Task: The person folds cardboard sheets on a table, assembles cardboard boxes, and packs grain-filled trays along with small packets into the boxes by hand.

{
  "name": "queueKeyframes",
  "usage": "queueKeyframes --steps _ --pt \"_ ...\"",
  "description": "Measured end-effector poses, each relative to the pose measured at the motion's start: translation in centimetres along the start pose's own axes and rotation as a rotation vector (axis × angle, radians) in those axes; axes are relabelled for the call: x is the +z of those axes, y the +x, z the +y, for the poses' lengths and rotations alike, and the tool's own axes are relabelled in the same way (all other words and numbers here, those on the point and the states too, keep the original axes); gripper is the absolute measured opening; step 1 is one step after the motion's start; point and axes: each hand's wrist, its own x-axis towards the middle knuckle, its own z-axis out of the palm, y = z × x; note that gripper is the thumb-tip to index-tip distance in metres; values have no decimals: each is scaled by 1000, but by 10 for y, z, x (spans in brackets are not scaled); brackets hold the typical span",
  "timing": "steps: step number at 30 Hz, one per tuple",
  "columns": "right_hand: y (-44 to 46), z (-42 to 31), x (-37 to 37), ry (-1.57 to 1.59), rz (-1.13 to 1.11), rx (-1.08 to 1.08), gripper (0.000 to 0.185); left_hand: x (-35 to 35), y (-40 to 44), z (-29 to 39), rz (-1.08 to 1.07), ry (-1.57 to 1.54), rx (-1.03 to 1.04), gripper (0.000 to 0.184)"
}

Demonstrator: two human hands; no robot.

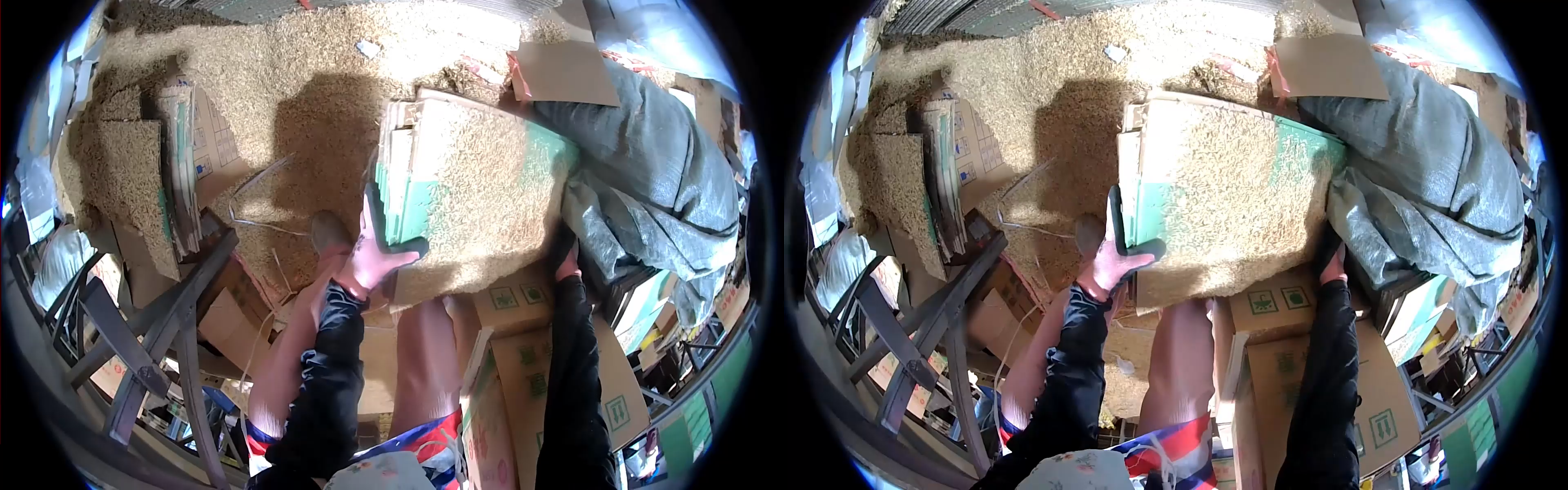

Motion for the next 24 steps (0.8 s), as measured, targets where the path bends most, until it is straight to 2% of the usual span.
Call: queueKeyframes --steps 1,3,4,6,7,9,10,12,13,14,15,16,17,18,20,21,22,24 --pt "-1 11 11 306 -6 -115 50 -1 -5 5 41 -46 -16 117" --pt "-12 42 -27 619 -222 -198 48 -2 -23 32 84 -147 -37 111" --pt "-17 57 -47 779 -315 -214 46 -4 -37 62 126 -523 -140 102" --pt "-23 87 -96 1176 -414 -223 44 -30 -76 66 194 -487 -310 88" --pt "-21 101 -121 1412 -408 -215 43 -46 -93 79 212 -582 -363 73" --pt "-11 122 -166 1892 -292 -149 40 -82 -131 78 268 -765 -614 45" --pt "-1 128 -197 2096 -270 12 39 -107 -152 52 104 -910 -690 38" --pt "39 129 -251 2500 -99 485 39 -110 -138 102 195 -1126 -872 35" --pt "68 129 -270 2645 22 663 39 -118 -142 89 203 -1127 -771 33" --pt "103 130 -271 2726 66 745 38 -113 -136 96 216 -1036 -561 32" --pt "144 128 -265 2815 54 775 37 -129 -133 59 151 -1149 -653 31" --pt "183 128 -256 2905 42 805 35 -117 -107 97 -31 -631 -452 31" --pt "217 128 -246 2987 116 826 34 -110 -90 113 -73 -468 -386 31" --pt "239 130 -242 3055 310 848 32 -103 -73 128 -105 -304 -319 30" --pt "266 120 -252 3173 658 907 27 -110 -76 119 71 -668 -545 30" --pt "250 122 -261 2960 657 1073 22 -116 -88 117 168 -849 -675 29" --pt "219 126 -276 2847 730 1019 23 -128 -100 92 -13 -897 -612 30" --pt "168 139 -290 2543 852 941 24 -111 -98 102 163 -1035 -661 29"
